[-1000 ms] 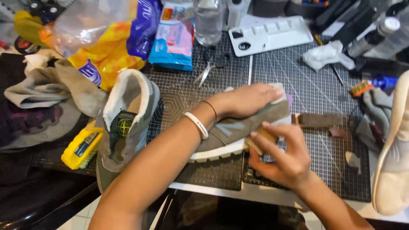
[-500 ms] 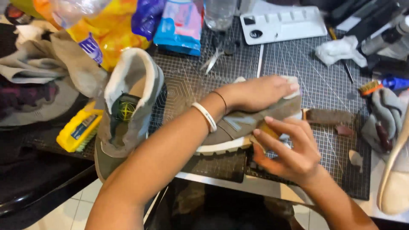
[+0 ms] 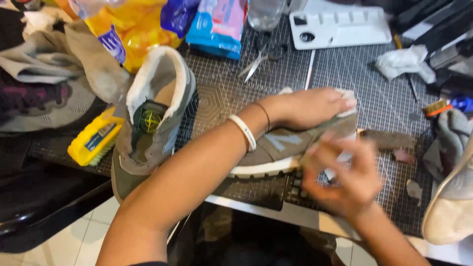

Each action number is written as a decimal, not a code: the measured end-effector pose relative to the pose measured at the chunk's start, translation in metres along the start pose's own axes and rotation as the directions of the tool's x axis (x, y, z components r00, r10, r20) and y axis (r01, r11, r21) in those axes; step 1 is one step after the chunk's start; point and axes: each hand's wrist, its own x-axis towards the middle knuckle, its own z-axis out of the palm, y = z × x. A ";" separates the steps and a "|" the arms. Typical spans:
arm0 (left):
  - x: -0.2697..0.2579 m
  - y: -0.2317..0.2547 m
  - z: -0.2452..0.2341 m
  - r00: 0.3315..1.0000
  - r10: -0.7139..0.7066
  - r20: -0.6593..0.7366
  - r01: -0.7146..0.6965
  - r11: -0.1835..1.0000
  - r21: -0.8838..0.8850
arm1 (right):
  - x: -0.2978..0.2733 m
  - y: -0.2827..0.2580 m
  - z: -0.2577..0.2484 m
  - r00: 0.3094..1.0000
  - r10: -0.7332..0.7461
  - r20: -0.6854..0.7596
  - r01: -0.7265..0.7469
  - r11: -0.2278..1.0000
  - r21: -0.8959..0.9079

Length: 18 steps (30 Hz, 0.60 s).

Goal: The person scrubs a gray New Balance sneaker with a small rectangular sponge, focusing on the toe box and side panels. Another person holds a white sneaker nearby. The person continues to scrub different areas of the gray shoe, including the heel and midsole, while the other person also scrubs the white shoe.

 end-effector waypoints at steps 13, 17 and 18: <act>0.020 -0.012 0.014 0.990 0.139 -0.020 -0.132 0.972 0.193 | -0.010 0.019 -0.017 0.918 0.396 -0.009 -0.396 0.918 -0.011; 0.003 0.017 0.008 0.985 -0.171 -0.039 0.174 0.981 0.092 | -0.009 0.010 -0.021 0.878 0.475 -0.063 -0.464 0.875 0.138; 0.001 0.020 0.009 0.985 -0.169 -0.026 0.170 0.981 0.093 | -0.009 0.014 -0.022 0.873 0.484 -0.067 -0.473 0.871 0.130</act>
